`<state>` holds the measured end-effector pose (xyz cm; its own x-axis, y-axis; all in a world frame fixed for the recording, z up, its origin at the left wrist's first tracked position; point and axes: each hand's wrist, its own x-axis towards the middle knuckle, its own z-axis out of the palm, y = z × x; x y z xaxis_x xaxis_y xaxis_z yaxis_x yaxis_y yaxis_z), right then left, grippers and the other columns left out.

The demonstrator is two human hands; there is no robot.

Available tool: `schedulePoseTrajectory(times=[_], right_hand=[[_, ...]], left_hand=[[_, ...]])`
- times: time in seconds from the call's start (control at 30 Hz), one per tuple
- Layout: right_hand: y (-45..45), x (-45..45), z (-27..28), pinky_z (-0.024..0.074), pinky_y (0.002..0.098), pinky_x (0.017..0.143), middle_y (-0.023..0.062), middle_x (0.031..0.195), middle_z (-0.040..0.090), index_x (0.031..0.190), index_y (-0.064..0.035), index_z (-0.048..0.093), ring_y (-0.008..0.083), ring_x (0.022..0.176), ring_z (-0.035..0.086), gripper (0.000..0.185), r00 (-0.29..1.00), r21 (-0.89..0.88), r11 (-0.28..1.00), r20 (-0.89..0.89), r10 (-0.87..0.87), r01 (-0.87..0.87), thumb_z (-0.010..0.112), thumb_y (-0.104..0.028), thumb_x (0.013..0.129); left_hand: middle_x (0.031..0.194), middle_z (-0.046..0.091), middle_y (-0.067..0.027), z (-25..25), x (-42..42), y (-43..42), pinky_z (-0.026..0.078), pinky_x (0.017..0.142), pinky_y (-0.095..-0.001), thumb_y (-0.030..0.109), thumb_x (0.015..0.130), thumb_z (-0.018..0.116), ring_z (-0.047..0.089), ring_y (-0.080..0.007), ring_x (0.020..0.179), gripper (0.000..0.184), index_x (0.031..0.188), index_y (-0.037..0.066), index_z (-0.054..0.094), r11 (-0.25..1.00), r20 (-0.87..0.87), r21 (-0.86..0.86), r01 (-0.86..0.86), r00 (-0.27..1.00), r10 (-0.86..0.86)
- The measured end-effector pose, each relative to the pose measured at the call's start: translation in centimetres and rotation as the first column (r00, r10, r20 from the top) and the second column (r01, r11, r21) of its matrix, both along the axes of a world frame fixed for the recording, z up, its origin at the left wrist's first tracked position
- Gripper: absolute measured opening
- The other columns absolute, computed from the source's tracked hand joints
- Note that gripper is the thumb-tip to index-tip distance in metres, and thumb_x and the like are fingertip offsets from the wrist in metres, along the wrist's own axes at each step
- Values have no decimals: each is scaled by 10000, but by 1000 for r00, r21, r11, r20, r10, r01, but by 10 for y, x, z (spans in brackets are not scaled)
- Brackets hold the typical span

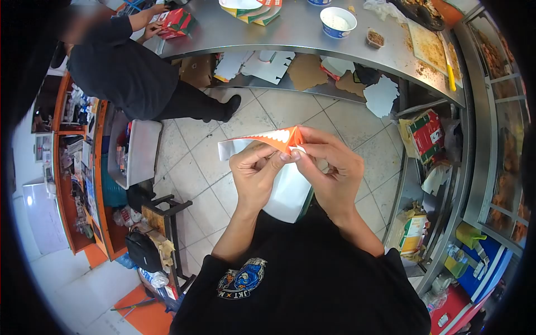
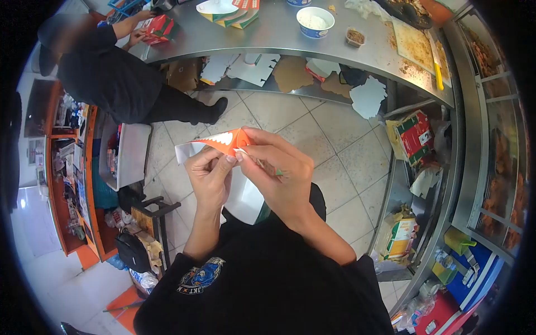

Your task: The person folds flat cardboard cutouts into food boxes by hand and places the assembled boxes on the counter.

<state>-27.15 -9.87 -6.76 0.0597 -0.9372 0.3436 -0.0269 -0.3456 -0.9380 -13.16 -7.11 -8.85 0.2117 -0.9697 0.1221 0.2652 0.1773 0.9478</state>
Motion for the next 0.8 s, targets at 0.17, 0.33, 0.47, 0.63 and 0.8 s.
schedulePoseTrajectory(times=[0.17, 0.33, 0.47, 0.63, 0.8], right_hand=[[-4, -6, 1, 478, 215, 584, 142, 1066, 677, 879, -1, 709, 121, 739, 647, 128, 992, 34, 991, -4, 130, -129, 737, -6, 754], [-8, -10, 1, 488, 224, 625, 136, 1079, 675, 884, -7, 713, 127, 778, 647, 150, 975, 88, 972, 39, 217, -220, 766, -59, 753], [-3, -9, 0, 495, 240, 649, 129, 1091, 673, 865, -17, 716, 139, 812, 647, 146, 968, 171, 964, 184, 172, -204, 777, -72, 745], [-4, -4, 4, 506, 250, 697, 146, 1093, 671, 852, -19, 711, 156, 866, 655, 162, 977, 163, 964, 86, 196, -208, 795, -64, 721], [-4, 2, 2, 512, 269, 721, 131, 1065, 672, 822, -17, 699, 164, 872, 651, 153, 976, 176, 966, 140, 165, -188, 797, -59, 713]], left_hand=[[889, 689, -67, -14, 11, 6, 387, 568, -168, 1, 807, 721, 589, -69, 706, 178, 979, -39, 694, 998, 134, 31, -60, 989, 55], [890, 687, -70, -3, 7, 4, 447, 619, -188, -10, 827, 696, 606, -75, 728, 174, 994, -40, 662, 999, -17, 27, -25, 1000, 26], [897, 682, -85, 9, -3, 2, 498, 692, -222, -25, 848, 663, 633, -105, 787, 218, 1059, -48, 616, 1000, -116, 10, -6, 993, 7], [1048, 643, -102, -3, 7, 2, 496, 815, -275, 36, 842, 698, 623, -147, 923, 284, 1086, -50, 581, 998, -111, -18, 64, 992, -66], [950, 655, -68, -4, 5, 3, 499, 759, -238, 24, 831, 705, 624, -116, 841, 240, 1038, -36, 600, 999, -81, 40, -20, 996, 24]])
